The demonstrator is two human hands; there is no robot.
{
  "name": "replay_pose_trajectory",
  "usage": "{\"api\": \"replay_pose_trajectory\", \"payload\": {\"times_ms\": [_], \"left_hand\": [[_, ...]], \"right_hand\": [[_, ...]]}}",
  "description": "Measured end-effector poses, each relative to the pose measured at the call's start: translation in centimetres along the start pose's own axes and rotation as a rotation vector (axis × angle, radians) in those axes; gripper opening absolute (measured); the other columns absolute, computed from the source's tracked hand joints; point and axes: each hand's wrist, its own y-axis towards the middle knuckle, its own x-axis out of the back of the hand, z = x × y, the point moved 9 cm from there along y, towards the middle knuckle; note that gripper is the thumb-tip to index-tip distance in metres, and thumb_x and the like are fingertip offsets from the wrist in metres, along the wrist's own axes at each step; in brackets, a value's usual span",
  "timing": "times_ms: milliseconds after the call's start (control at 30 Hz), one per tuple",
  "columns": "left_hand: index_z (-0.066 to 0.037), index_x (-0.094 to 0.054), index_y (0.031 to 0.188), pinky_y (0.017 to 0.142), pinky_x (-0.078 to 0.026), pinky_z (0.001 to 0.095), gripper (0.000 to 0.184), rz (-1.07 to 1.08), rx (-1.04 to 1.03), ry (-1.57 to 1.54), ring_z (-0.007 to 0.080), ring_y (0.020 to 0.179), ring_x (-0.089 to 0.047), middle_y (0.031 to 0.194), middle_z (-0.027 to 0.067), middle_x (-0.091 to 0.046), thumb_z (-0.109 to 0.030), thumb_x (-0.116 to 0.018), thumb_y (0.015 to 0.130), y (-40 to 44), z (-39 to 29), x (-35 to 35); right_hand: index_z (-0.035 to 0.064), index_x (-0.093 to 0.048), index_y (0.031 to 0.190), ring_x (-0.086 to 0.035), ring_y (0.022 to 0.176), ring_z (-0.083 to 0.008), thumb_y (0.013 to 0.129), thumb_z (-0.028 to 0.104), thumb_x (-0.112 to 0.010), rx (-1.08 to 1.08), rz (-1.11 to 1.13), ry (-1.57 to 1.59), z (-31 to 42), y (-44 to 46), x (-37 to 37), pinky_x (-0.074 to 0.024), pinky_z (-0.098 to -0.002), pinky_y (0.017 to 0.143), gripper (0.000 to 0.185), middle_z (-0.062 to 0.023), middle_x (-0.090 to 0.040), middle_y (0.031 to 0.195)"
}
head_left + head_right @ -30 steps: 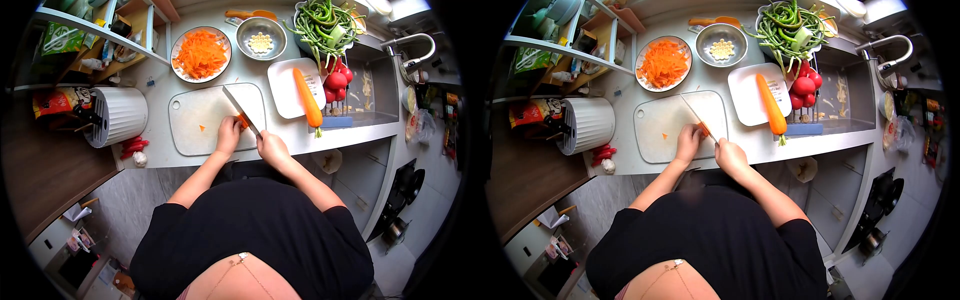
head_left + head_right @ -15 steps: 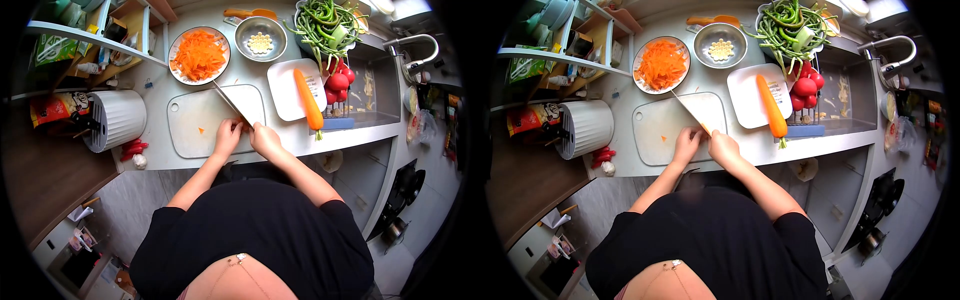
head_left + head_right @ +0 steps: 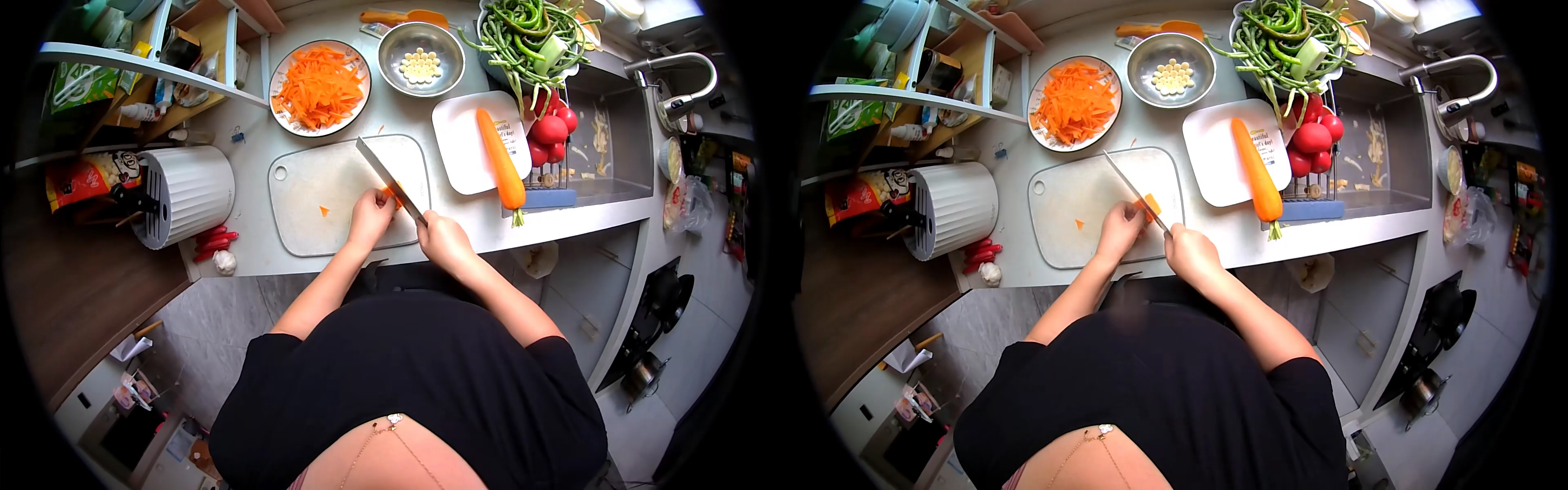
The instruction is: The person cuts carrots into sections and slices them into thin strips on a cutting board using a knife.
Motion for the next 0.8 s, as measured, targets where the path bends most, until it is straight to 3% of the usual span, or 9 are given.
{"api": "replay_pose_trajectory", "payload": {"times_ms": [200, 600, 800], "left_hand": [[0.001, -0.053, 0.084, 0.048, -0.046, 0.0247, 0.017, 0.062, 0.036, -0.169, 0.0113, 0.053, -0.057, 0.064, 0.0056, -0.058, -0.015, -0.059, 0.087, 0.2, 1.2, -0.5], [0.003, -0.053, 0.086, 0.05, -0.046, 0.0256, 0.018, 0.072, 0.039, -0.142, 0.0125, 0.054, -0.056, 0.066, 0.0072, -0.059, -0.015, -0.059, 0.085, 0.5, 1.6, -0.6], [0.002, -0.054, 0.086, 0.051, -0.046, 0.0258, 0.017, 0.048, 0.083, -0.218, 0.0126, 0.055, -0.056, 0.066, 0.0068, -0.059, -0.014, -0.058, 0.085, -0.2, 1.4, -0.5]], "right_hand": [[-0.0017, -0.055, 0.08, -0.06, 0.064, -0.0445, 0.089, 0.019, -0.052, -0.006, 0.047, 0.005, -0.1, 0.4, -0.7, -0.0483, -0.0523, 0.062, 0.023, -0.0265, -0.06, 0.066], [-0.0031, -0.055, 0.08, -0.059, 0.068, -0.0455, 0.088, 0.017, -0.053, -0.012, 0.027, -0.028, 0.1, 3.4, -2.7, -0.0471, -0.0516, 0.064, 0.022, -0.0277, -0.06, 0.07], [-0.0023, -0.056, 0.079, -0.061, 0.068, -0.0434, 0.089, 0.02, -0.051, -0.015, 0.001, -0.024, 0.6, 2.1, 0.2, -0.0482, -0.0512, 0.065, 0.025, -0.0256, -0.061, 0.07]]}}
